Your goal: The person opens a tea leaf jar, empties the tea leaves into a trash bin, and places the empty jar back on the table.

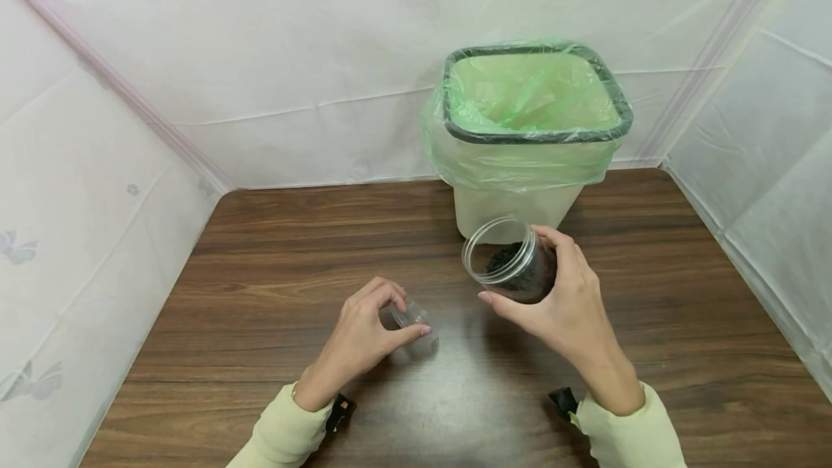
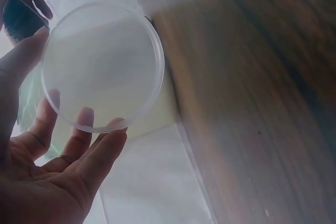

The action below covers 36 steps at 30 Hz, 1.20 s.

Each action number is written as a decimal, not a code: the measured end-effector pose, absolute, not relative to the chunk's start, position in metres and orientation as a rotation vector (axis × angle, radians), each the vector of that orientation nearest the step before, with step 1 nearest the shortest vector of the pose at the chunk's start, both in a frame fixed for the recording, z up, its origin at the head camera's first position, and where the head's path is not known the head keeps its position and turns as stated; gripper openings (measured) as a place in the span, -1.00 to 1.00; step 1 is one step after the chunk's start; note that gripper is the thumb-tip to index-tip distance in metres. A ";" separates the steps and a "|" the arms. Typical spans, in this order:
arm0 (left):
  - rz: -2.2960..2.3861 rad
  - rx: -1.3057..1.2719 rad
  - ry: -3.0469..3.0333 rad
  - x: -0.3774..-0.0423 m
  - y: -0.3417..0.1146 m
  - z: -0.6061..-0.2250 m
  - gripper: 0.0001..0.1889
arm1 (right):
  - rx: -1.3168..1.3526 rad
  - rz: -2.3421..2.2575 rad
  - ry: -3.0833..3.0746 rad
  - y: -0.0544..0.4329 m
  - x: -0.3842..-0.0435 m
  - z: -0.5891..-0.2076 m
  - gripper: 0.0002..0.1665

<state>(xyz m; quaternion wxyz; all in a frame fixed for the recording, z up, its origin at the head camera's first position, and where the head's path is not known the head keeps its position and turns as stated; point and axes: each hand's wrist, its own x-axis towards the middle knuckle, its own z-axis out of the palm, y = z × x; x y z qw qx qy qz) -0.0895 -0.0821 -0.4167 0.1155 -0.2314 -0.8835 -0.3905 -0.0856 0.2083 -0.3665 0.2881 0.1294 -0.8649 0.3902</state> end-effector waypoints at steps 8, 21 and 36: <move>-1.116 -0.688 -2.649 -0.089 -0.084 -0.418 -0.54 | 0.338 1.059 -2.278 0.211 -0.086 -0.365 0.25; -1.092 -0.754 -2.705 -0.090 -0.087 -0.421 -0.53 | 0.292 1.051 -2.290 0.214 -0.086 -0.362 0.21; -0.995 -0.736 -2.883 -0.090 -0.089 -0.421 -0.53 | 0.289 1.049 -2.288 0.219 -0.086 -0.364 0.20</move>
